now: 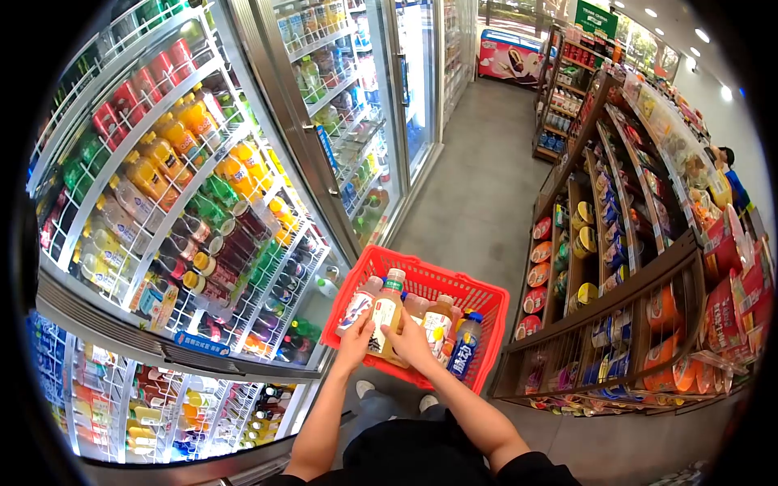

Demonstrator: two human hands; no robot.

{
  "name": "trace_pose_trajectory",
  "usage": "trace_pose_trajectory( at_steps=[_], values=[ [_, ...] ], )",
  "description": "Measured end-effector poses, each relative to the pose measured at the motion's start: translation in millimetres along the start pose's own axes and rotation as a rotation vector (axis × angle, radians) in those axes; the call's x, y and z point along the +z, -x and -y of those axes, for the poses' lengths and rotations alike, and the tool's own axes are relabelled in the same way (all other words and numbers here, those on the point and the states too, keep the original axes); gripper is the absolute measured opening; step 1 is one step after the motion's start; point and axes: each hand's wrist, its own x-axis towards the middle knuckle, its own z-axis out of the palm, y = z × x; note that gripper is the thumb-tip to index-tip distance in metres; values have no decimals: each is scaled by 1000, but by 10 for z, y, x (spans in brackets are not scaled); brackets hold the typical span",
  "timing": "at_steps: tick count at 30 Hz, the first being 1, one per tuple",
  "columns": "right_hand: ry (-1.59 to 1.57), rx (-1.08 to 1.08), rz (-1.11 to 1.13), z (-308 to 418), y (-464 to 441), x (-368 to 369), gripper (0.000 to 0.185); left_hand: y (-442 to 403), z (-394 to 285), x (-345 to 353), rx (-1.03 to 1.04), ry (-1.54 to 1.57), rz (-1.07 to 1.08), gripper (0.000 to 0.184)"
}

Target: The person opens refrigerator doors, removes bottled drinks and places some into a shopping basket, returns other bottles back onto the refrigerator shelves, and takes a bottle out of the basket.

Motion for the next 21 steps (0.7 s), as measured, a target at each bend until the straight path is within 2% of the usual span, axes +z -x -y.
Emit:
trace_pose_trajectory(
  at_steps=[2, 4, 5, 8, 10, 12, 13, 14, 16, 20, 21],
  values=[
    [45, -20, -30, -146, -109, 85, 59, -103, 96, -68, -9, -3, 33, 45],
    [28, 19, -36, -94, -102, 97, 53, -170, 124, -97, 14, -339, 10, 43],
    [21, 47, -40, -37, -140, 75, 48, -193, 109, -87, 69, -401, -48, 41],
    [98, 6, -60, -104, -211, 99, 39, -247, -60, -144, 40, -539, 8, 41],
    [148, 26, -95, -144, -249, 103, 34, -324, -78, -129, 122, -619, 7, 42],
    [238, -13, -101, -181, -261, 105, 30, -326, -146, -99, 58, -792, 56, 42],
    [222, -33, -117, -218, -270, 108, 30, -378, -31, -107, 159, -817, 36, 40],
    [227, -31, -116, -256, -288, 98, 30, -398, 4, -112, 157, -812, 37, 40],
    [338, -52, -96, -283, -295, 54, 29, -405, 13, -98, 342, -896, 4, 38],
    [381, -93, -112, -251, -286, -43, 29, -375, 17, -98, 280, -851, -15, 38],
    [307, -83, -143, -205, -270, -72, 30, -366, 2, -106, 275, -797, -21, 37]
  ],
)
